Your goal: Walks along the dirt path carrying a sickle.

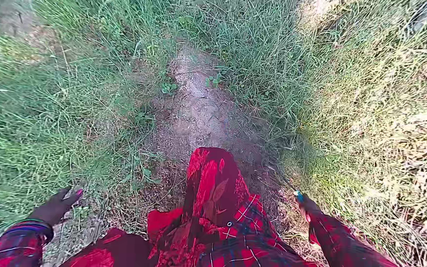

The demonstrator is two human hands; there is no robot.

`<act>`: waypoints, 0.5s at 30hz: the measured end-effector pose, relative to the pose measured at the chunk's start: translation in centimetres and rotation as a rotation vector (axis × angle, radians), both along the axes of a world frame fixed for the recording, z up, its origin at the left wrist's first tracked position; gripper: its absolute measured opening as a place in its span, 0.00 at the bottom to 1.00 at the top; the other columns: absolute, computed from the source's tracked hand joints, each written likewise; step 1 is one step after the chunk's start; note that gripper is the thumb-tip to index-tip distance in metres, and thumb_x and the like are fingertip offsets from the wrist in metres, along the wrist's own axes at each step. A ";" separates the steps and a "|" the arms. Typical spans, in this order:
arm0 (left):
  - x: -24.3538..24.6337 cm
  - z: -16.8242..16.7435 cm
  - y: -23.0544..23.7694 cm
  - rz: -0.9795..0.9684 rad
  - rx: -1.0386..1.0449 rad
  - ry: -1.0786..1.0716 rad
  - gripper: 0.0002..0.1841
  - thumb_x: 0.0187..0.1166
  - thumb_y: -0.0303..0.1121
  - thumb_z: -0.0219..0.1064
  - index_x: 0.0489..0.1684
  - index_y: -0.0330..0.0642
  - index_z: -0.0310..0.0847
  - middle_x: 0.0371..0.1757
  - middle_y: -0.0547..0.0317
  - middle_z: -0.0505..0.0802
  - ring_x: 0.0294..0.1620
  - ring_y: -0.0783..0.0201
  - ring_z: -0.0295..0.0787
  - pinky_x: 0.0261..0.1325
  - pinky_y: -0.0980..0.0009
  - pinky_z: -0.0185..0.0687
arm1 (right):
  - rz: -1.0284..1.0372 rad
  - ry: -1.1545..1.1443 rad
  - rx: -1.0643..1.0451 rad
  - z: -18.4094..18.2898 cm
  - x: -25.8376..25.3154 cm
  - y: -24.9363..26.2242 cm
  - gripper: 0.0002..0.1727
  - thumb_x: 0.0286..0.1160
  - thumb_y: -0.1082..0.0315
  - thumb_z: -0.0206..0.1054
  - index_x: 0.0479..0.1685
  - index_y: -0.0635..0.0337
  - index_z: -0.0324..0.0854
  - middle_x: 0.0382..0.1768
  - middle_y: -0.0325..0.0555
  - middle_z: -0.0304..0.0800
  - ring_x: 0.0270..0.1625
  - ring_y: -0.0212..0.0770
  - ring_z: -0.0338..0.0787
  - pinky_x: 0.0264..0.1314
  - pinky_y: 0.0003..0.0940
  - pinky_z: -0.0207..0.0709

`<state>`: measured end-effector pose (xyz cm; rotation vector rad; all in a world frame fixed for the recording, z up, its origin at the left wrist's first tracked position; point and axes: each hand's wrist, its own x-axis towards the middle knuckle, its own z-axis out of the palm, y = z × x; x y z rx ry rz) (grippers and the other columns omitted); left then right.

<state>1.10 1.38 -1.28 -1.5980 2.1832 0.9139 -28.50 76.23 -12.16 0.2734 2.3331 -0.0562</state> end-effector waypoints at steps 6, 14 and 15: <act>-1.0 1.0 0.4 0.003 0.025 0.002 0.34 0.97 0.43 0.49 0.94 0.30 0.46 0.86 0.17 0.64 0.87 0.23 0.61 0.83 0.29 0.57 | -0.249 -0.015 0.085 1.2 8.6 7.8 0.32 0.91 0.52 0.57 0.81 0.72 0.67 0.67 0.76 0.84 0.71 0.71 0.85 0.73 0.66 0.74; -0.6 0.6 0.8 -0.038 -0.008 -0.014 0.33 0.96 0.43 0.50 0.92 0.29 0.51 0.85 0.17 0.67 0.88 0.23 0.59 0.85 0.28 0.52 | -0.026 0.243 -0.438 2.3 3.9 -8.4 0.29 0.89 0.57 0.60 0.79 0.71 0.70 0.54 0.73 0.89 0.58 0.68 0.90 0.66 0.64 0.77; -0.5 0.6 1.0 -0.034 -0.020 -0.008 0.32 0.96 0.42 0.50 0.92 0.29 0.51 0.85 0.18 0.68 0.88 0.23 0.60 0.86 0.30 0.52 | 0.045 0.277 -0.521 2.9 2.5 -10.8 0.29 0.89 0.57 0.60 0.78 0.72 0.71 0.54 0.72 0.89 0.57 0.66 0.90 0.66 0.62 0.78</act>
